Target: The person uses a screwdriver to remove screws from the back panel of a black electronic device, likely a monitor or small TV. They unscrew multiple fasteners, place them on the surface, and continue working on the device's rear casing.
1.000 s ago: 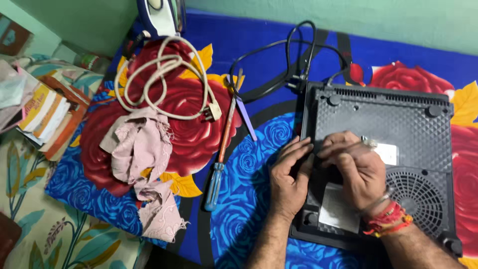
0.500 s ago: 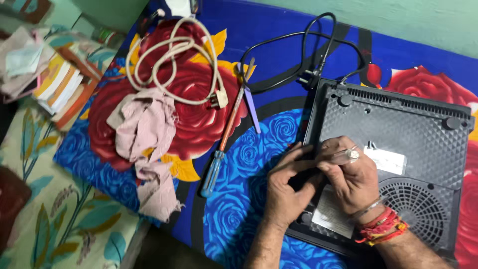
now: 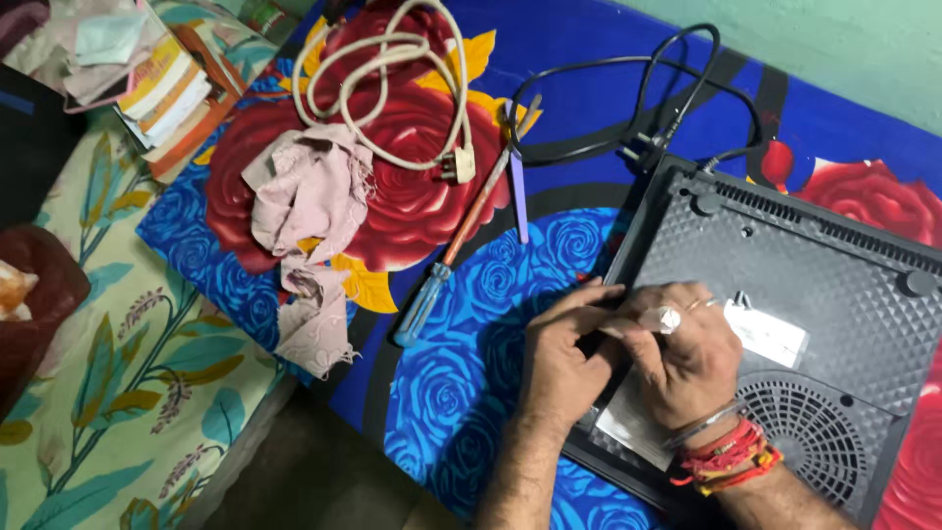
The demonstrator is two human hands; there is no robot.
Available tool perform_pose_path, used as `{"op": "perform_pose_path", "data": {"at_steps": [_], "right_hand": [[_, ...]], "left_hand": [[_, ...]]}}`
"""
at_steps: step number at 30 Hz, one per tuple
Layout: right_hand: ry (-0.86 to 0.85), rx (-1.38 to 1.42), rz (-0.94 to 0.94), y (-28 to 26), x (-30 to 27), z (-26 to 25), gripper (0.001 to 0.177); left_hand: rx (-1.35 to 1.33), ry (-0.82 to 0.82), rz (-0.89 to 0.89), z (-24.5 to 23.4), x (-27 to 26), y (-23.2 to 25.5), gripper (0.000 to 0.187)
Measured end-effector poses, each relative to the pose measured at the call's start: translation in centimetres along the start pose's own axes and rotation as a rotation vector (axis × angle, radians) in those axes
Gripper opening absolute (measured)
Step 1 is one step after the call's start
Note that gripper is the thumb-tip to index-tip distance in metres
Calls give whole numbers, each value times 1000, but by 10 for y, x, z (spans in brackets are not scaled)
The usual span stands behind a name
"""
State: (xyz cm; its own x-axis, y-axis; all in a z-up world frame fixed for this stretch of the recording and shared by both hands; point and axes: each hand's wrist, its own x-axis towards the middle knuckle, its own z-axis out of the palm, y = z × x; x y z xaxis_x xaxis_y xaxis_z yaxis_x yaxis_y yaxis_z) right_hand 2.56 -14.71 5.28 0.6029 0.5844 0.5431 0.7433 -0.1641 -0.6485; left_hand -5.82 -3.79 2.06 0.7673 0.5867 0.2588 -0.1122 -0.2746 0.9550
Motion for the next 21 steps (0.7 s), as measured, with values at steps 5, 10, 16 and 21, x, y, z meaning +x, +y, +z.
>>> {"op": "perform_pose_path", "data": {"at_steps": [5,10,16,21], "right_hand": [[-49,48,27,1,4,-8,5],[-82,442,115,0,1,-22,46],[-86,422,61,2,-3,-28,40],[12,520,28,0,-2,-17,43]], "left_hand": [[57,-27,-18,0,2,3,16],[63,-8,12,1,3,5,13],[115,12,-13,3,3,6,15],[130,17,25,1,3,6,17]]}}
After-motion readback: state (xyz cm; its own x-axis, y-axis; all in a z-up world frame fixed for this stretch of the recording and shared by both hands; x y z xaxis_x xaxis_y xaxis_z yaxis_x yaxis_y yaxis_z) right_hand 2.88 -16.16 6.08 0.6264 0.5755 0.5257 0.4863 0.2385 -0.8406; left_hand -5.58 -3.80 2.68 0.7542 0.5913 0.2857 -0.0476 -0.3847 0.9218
